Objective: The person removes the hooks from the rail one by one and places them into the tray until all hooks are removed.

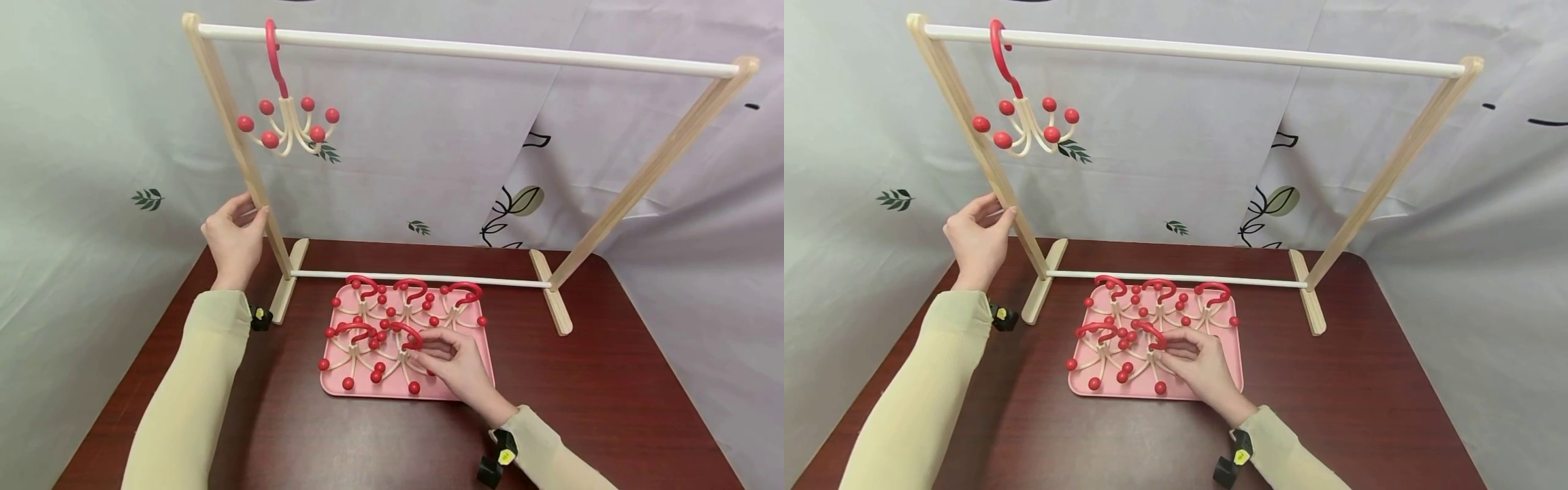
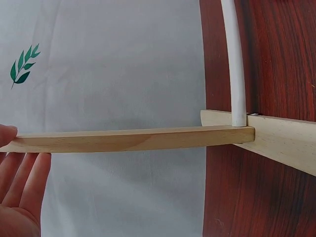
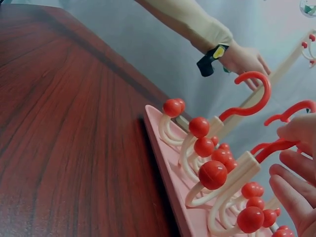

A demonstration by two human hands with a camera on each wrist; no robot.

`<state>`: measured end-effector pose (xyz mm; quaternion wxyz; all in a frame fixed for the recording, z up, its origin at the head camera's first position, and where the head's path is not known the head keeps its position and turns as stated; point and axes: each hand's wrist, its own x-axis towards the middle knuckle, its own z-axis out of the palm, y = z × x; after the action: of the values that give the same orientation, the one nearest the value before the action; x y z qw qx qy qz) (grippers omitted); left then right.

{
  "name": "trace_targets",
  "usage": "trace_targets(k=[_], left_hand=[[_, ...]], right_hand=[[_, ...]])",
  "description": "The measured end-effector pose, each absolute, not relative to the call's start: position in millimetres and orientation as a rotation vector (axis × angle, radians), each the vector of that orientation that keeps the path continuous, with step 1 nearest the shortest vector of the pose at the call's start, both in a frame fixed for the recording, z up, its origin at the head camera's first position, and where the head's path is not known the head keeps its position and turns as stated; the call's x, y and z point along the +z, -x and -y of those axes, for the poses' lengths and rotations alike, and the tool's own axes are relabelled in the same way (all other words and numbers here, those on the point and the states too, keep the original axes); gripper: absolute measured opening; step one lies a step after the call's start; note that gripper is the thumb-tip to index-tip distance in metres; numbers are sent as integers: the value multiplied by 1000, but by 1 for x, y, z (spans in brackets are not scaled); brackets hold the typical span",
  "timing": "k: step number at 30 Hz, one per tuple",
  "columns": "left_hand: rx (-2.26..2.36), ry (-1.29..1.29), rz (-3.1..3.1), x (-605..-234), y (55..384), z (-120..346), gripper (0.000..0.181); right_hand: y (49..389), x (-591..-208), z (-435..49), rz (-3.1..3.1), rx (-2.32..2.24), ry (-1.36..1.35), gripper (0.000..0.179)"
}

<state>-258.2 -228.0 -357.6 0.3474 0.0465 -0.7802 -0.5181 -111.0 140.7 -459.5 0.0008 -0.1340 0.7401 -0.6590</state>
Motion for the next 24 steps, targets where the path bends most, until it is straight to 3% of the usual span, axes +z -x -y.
trace_targets(k=[6,11,24], left_hand=[[-1341,-119,2021,-359,259,230,32],[-1359,-123,2016,-359,259,229,32],[-1349,-117,2030,-359,261,230,34]], right_hand=[[112,-448,-146,-2297,-2103,516,39],[119,-426,-156,-2348,-2130,658,35],[144,-365,-171,-2478,-2225,733,29]])
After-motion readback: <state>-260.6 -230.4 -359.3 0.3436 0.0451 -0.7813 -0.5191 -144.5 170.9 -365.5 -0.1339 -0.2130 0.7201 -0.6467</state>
